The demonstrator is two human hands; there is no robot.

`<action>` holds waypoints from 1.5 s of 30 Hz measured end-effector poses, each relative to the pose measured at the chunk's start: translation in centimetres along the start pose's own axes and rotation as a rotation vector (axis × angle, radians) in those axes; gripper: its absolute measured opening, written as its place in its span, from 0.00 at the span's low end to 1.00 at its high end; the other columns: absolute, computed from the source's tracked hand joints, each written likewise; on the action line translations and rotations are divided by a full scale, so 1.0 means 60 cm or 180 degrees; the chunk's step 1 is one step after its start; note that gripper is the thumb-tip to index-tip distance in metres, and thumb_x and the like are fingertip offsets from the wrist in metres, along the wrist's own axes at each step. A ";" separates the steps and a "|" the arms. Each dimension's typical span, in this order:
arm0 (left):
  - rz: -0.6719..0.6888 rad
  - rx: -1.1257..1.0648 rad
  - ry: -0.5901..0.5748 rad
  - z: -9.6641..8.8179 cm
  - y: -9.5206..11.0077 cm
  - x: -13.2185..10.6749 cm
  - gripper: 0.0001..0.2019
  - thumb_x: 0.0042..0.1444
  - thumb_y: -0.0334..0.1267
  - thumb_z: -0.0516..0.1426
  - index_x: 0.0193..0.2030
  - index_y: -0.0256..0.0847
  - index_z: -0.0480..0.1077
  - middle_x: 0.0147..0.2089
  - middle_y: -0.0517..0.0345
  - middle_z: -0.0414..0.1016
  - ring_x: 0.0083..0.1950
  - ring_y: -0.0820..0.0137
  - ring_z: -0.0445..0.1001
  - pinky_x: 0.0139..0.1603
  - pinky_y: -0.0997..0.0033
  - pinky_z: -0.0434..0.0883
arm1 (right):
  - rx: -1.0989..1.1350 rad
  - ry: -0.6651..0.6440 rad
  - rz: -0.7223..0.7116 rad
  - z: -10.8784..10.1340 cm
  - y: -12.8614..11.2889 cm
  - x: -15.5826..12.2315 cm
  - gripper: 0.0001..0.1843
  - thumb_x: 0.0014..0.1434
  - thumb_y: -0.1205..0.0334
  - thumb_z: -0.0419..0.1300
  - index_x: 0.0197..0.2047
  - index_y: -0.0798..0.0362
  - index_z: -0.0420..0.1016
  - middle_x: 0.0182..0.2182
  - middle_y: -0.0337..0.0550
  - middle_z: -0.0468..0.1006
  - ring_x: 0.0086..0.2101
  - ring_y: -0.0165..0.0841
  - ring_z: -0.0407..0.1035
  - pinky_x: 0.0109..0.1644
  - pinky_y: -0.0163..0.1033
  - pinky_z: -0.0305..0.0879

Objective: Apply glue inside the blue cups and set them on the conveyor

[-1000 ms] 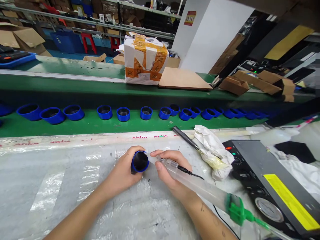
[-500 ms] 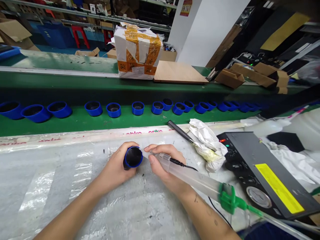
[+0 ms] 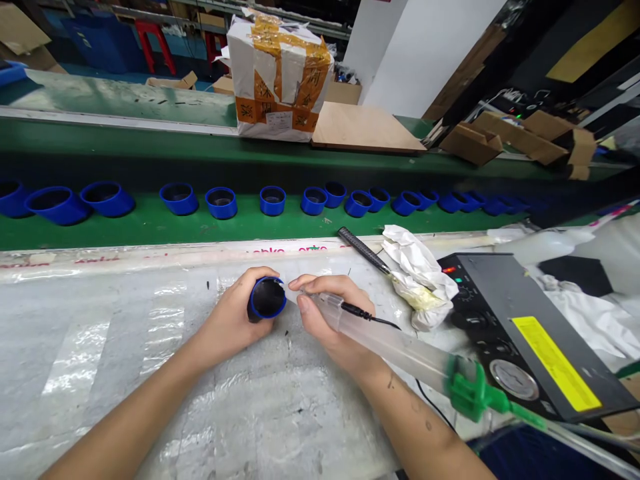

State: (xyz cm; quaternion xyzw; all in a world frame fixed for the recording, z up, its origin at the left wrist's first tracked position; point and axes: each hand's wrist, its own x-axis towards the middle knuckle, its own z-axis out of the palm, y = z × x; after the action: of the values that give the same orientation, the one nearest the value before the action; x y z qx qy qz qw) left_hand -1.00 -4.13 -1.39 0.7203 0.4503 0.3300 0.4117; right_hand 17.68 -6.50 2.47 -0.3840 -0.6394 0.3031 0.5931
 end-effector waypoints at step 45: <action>0.0115 0.0162 0.0079 -0.001 -0.001 0.000 0.27 0.50 0.27 0.61 0.57 0.48 0.65 0.57 0.57 0.74 0.57 0.60 0.76 0.54 0.62 0.74 | -0.0424 -0.0124 0.0096 -0.017 -0.004 -0.002 0.07 0.60 0.69 0.65 0.38 0.47 0.75 0.33 0.39 0.85 0.36 0.35 0.83 0.40 0.40 0.80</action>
State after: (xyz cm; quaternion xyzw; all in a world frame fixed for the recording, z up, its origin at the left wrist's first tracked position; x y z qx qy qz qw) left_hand -1.08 -4.11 -1.38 0.7344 0.4506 0.3347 0.3816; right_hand 18.67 -6.81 2.74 -0.4263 -0.6637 0.2762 0.5490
